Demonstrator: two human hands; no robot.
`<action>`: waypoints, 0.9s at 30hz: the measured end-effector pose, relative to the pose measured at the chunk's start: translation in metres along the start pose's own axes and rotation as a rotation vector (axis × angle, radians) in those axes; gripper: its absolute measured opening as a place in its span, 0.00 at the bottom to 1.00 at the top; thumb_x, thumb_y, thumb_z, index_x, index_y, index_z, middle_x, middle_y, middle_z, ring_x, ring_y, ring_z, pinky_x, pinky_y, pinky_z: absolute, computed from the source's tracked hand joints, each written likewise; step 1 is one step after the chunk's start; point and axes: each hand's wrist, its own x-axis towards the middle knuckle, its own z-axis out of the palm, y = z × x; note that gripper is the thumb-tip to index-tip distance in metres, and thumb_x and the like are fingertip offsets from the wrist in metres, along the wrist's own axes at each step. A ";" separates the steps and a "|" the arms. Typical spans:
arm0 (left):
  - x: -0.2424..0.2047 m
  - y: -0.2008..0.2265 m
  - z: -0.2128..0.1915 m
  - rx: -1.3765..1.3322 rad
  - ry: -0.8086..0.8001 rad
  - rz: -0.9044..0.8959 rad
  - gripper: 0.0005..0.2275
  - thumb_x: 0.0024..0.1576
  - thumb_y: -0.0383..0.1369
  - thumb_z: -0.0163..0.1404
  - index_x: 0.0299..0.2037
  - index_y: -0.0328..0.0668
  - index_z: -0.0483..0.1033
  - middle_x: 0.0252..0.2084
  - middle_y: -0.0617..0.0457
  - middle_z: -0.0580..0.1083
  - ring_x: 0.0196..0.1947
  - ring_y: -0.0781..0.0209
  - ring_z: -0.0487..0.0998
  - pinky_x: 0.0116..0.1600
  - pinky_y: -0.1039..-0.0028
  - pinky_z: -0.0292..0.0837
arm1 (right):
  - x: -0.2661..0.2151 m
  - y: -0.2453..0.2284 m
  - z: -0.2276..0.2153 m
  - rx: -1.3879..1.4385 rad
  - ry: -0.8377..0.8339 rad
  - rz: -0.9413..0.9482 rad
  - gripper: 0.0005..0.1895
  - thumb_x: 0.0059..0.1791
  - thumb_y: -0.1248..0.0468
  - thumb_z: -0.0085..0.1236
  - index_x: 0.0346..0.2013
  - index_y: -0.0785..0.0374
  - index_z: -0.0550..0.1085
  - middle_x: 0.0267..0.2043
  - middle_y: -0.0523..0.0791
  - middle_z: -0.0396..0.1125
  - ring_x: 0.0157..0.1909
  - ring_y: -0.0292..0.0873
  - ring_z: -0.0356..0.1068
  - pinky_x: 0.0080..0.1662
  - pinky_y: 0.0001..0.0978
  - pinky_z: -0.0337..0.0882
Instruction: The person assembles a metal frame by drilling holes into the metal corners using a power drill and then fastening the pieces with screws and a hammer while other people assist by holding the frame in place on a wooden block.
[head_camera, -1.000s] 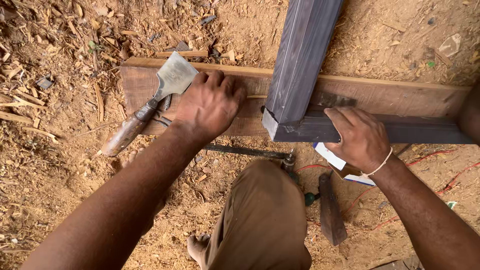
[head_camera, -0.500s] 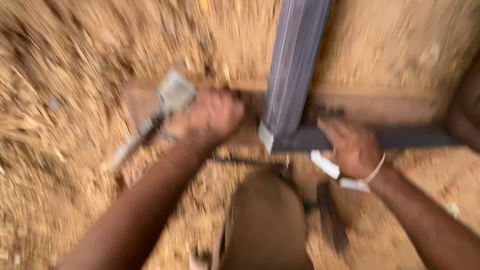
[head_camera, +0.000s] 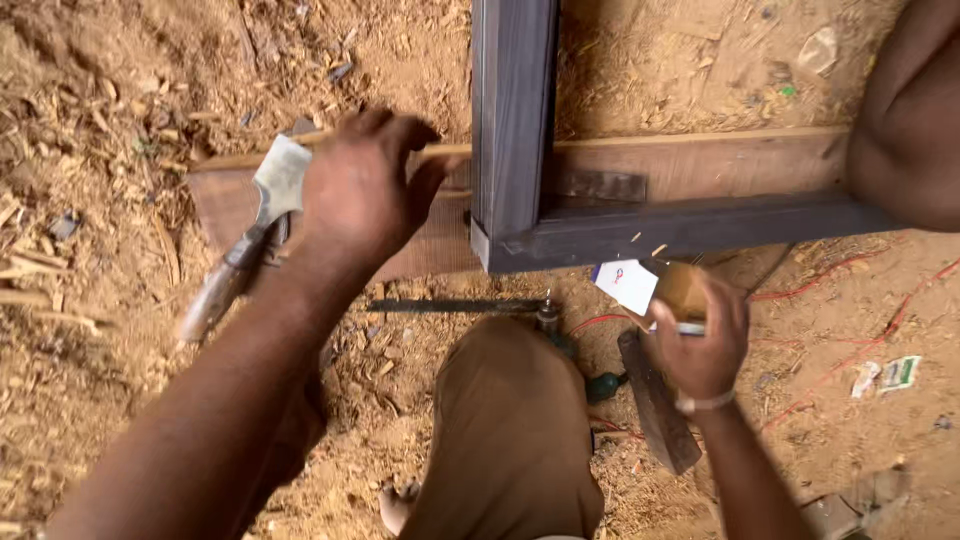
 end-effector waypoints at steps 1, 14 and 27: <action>-0.004 0.005 -0.002 -0.042 0.036 -0.024 0.17 0.63 0.48 0.57 0.54 0.47 0.76 0.48 0.46 0.77 0.45 0.52 0.78 0.48 0.61 0.78 | -0.038 0.023 0.007 -0.094 0.012 0.010 0.32 0.49 0.53 0.68 0.62 0.65 0.70 0.63 0.54 0.67 0.65 0.57 0.67 0.65 0.48 0.69; -0.047 0.041 -0.019 0.138 -0.078 -0.073 0.41 0.48 0.52 0.64 0.68 0.44 0.59 0.64 0.39 0.66 0.62 0.38 0.66 0.63 0.48 0.66 | -0.184 0.136 0.046 -0.121 -0.385 0.077 0.33 0.39 0.63 0.66 0.58 0.67 0.71 0.55 0.60 0.72 0.53 0.61 0.72 0.52 0.49 0.72; -0.061 0.056 0.050 -0.594 -0.028 -0.479 0.42 0.41 0.48 0.70 0.64 0.38 0.64 0.62 0.43 0.71 0.59 0.49 0.75 0.64 0.62 0.72 | -0.069 -0.060 -0.155 0.500 0.346 -0.223 0.21 0.47 0.69 0.62 0.53 0.61 0.67 0.44 0.45 0.71 0.43 0.42 0.75 0.55 0.38 0.76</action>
